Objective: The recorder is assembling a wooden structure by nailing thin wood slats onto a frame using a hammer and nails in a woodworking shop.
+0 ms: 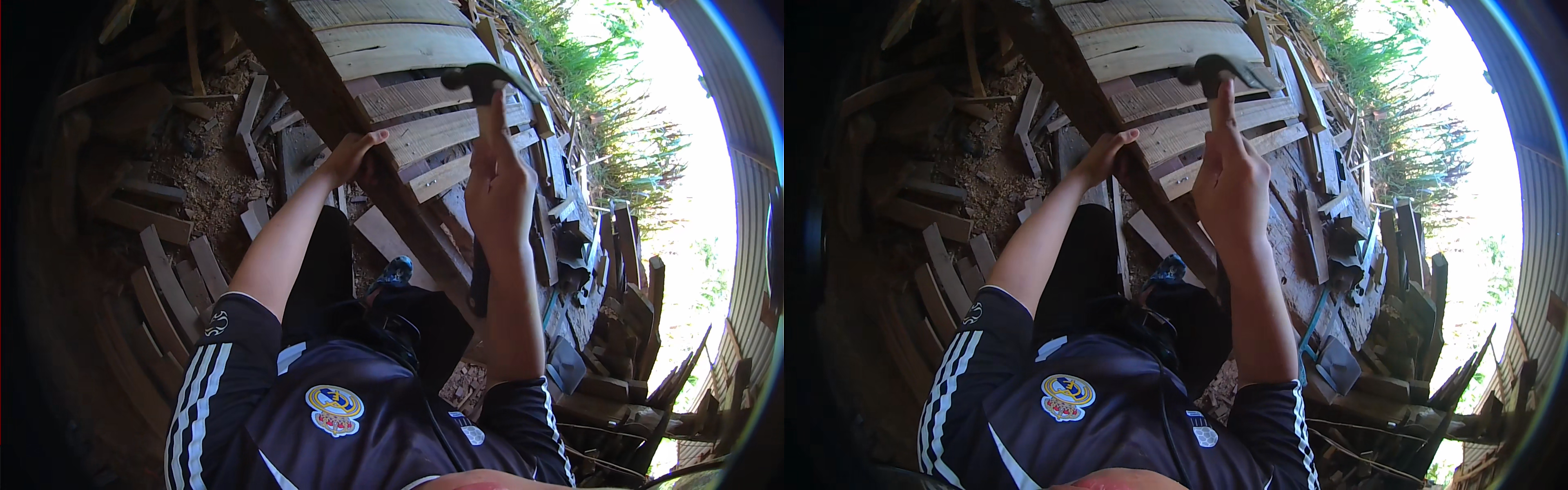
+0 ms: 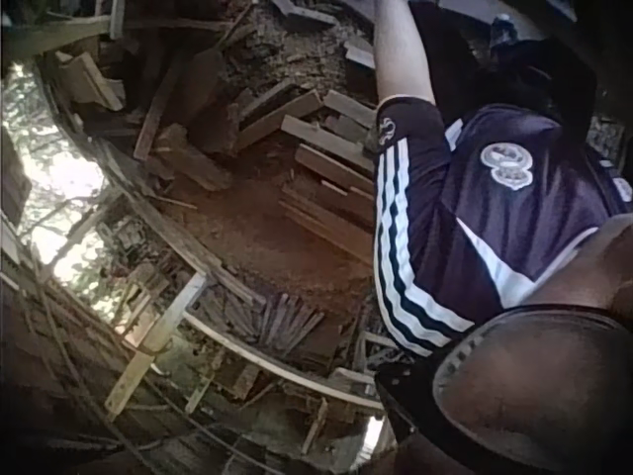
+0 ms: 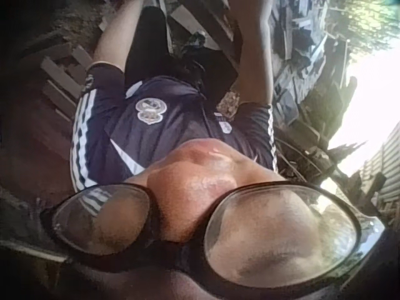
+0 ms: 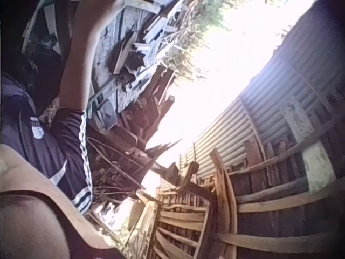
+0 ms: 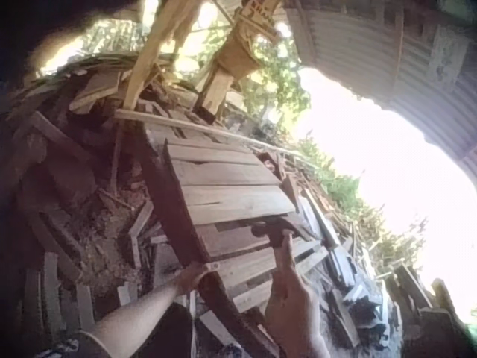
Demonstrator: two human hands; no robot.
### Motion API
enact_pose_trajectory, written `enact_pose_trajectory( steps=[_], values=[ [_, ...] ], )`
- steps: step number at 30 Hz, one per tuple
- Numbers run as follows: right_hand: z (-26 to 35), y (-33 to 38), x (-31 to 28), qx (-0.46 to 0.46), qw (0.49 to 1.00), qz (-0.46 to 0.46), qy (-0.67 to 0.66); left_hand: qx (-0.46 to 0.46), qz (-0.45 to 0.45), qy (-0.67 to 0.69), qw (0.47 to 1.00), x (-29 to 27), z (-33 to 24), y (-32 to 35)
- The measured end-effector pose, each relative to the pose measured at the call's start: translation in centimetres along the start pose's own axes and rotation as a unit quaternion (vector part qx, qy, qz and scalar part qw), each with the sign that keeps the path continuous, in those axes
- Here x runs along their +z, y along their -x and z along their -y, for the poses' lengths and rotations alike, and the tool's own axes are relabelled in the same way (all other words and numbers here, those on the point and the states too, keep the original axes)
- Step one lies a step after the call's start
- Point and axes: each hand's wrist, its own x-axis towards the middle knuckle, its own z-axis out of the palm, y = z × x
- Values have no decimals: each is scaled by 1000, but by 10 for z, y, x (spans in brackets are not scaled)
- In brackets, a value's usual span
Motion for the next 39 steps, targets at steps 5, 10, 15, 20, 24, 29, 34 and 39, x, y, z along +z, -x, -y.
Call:
enact_pose_trajectory(
  steps=[5, 10, 15, 20, 24, 29, 34, 39],
  values=[
    [-26, 8, 37, 23, 988, 144, 46, -5, 6, 37, 999, 6, -3, -2],
    [-24, -12, 9, -64, 995, 44, 54, -16, 7, 51, 999, 4, -1, -5],
    [2, 1, 5, 13, 999, -14, 30, -2, 6, 29, 1000, -1, 0, -3],
    [-33, 13, 31, 33, 996, 87, 10, -12, 8, 42, 999, -2, 3, -6],
    [-5, 1, -13, 55, 997, -48, 15, -23, 18, 36, 999, -2, 4, -2],
    [-32, 17, 38, 67, 979, 172, 93, -15, 13, 63, 998, 4, 2, -7],
    [-24, 1, -3, 14, 999, 21, 22, -11, 15, 57, 998, -5, 13, -10],
    [-21, 10, 5, 2, 995, -99, 28, -18, 32, 98, 995, 3, 0, -6]
  ],
)
